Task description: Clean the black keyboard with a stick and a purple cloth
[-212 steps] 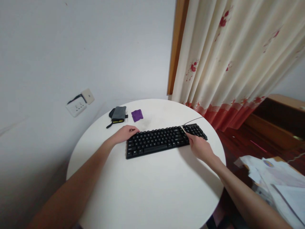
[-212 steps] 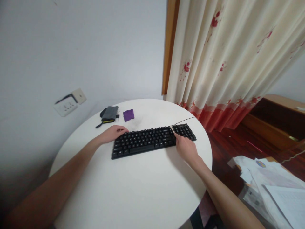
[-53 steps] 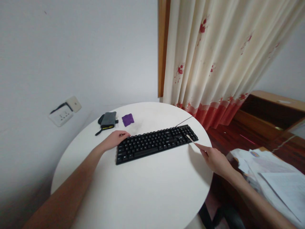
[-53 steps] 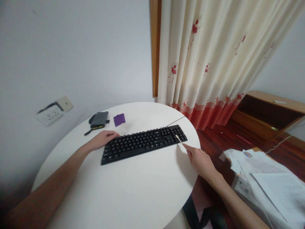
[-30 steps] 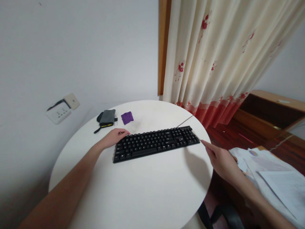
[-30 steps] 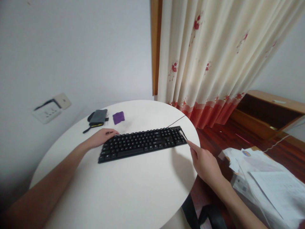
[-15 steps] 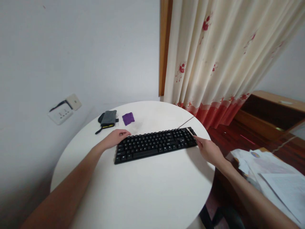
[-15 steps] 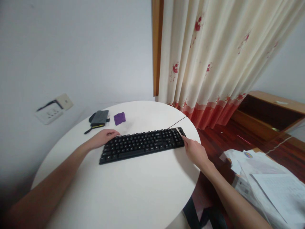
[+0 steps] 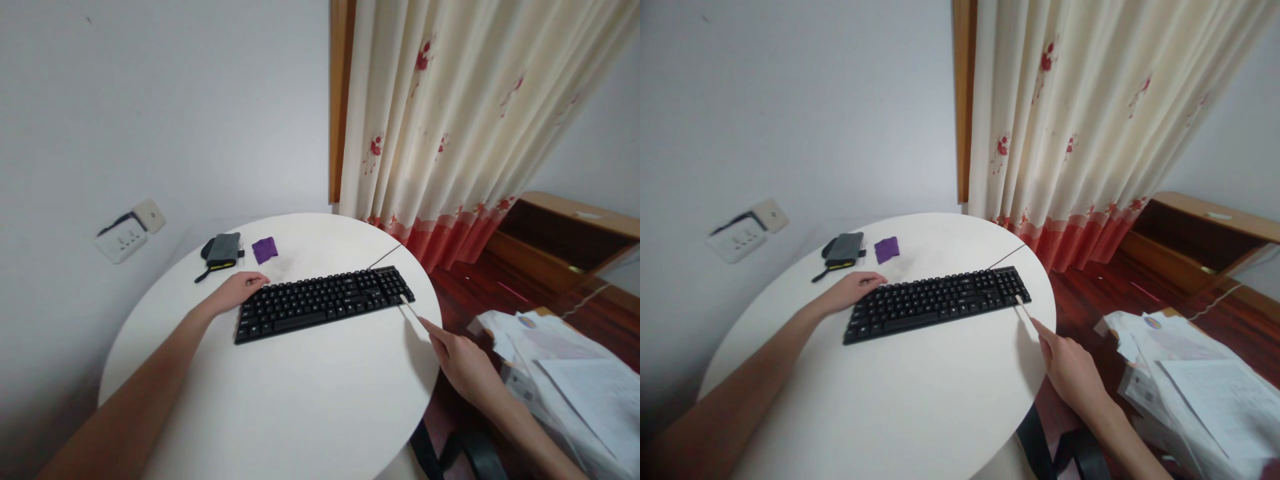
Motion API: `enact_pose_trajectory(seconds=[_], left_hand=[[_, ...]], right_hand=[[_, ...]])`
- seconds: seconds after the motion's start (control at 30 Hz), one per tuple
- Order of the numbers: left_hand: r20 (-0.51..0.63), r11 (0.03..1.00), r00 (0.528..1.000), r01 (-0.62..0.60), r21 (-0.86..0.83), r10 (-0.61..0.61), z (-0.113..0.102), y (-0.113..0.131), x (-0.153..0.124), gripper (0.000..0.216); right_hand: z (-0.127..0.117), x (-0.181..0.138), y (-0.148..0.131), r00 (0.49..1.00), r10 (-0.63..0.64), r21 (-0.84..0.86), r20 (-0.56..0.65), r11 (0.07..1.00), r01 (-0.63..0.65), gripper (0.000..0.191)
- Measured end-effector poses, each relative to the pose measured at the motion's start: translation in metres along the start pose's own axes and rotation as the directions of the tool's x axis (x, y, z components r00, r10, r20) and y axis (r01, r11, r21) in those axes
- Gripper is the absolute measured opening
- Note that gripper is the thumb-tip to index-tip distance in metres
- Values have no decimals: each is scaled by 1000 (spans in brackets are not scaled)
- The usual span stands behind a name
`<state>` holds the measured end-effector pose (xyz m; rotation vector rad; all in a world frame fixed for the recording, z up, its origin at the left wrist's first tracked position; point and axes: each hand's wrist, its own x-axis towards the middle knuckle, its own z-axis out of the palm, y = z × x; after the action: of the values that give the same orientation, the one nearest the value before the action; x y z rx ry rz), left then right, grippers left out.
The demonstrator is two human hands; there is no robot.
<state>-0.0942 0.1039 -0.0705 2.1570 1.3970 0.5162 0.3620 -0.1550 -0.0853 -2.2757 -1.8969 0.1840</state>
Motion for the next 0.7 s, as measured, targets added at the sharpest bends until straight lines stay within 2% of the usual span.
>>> enact_pose_trajectory(seconds=[0.2,0.37,0.53,0.7], left_hand=[[-16,1000,1000,-11,28,11,0,3,-2,54],[-3,999,1000,-31,31,31,0,0,0,51],[-5,1000,1000,-12,22,13,0,0,0,51],[5,1000,1000,-11,17,11,-1,2,-1,53]], right_hand=[[1,-12,6,1000,28,66,14,997,-29,47],[-17,-8,12,996,3,182,-91,983,13,46],[-29,39,2,983,22,191,-184,981,14,45],[-25,91,-23,982,57,142,-179,989,-32,43]])
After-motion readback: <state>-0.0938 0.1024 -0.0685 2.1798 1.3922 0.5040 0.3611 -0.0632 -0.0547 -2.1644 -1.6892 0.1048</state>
